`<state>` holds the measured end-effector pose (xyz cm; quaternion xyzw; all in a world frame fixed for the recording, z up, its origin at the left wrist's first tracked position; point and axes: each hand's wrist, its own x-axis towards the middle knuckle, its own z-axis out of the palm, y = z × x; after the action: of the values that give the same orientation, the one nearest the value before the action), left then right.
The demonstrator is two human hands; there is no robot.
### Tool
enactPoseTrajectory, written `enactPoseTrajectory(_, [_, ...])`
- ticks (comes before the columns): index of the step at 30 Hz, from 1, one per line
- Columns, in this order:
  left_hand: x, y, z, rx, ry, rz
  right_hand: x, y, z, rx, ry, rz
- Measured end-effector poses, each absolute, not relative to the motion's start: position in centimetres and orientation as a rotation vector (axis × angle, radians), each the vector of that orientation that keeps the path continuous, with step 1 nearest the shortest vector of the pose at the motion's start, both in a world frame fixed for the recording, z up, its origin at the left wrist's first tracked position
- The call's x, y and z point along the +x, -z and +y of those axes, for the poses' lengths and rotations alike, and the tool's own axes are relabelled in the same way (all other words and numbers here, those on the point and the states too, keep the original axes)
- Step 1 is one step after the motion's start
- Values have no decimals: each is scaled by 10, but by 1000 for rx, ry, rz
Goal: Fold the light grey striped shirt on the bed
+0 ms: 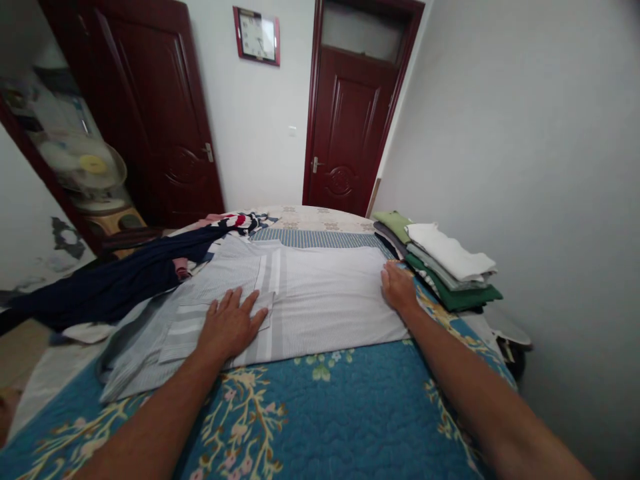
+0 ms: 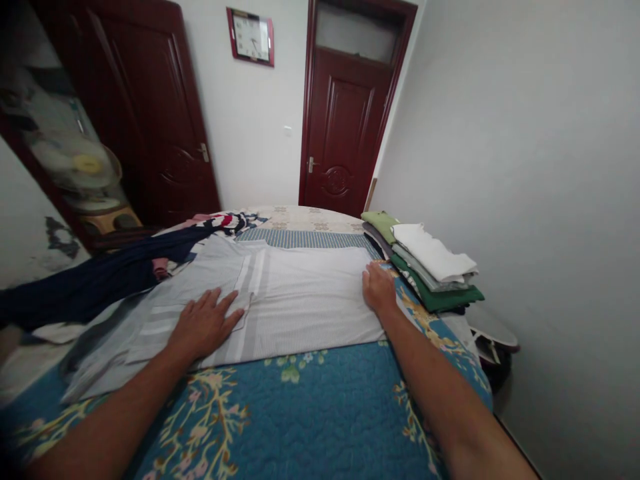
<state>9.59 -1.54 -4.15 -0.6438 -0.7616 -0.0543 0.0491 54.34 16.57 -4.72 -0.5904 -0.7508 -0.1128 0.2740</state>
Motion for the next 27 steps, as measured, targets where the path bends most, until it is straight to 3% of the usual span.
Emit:
enactPoseTrajectory(12, [95, 41, -17, -1981, 218, -2317, 379, 39, 15, -1221, -235, -2659])
enactPoseTrajectory(27, [89, 48, -10, -1995, 173, -2257, 588, 45, 72, -2003, 10, -2314])
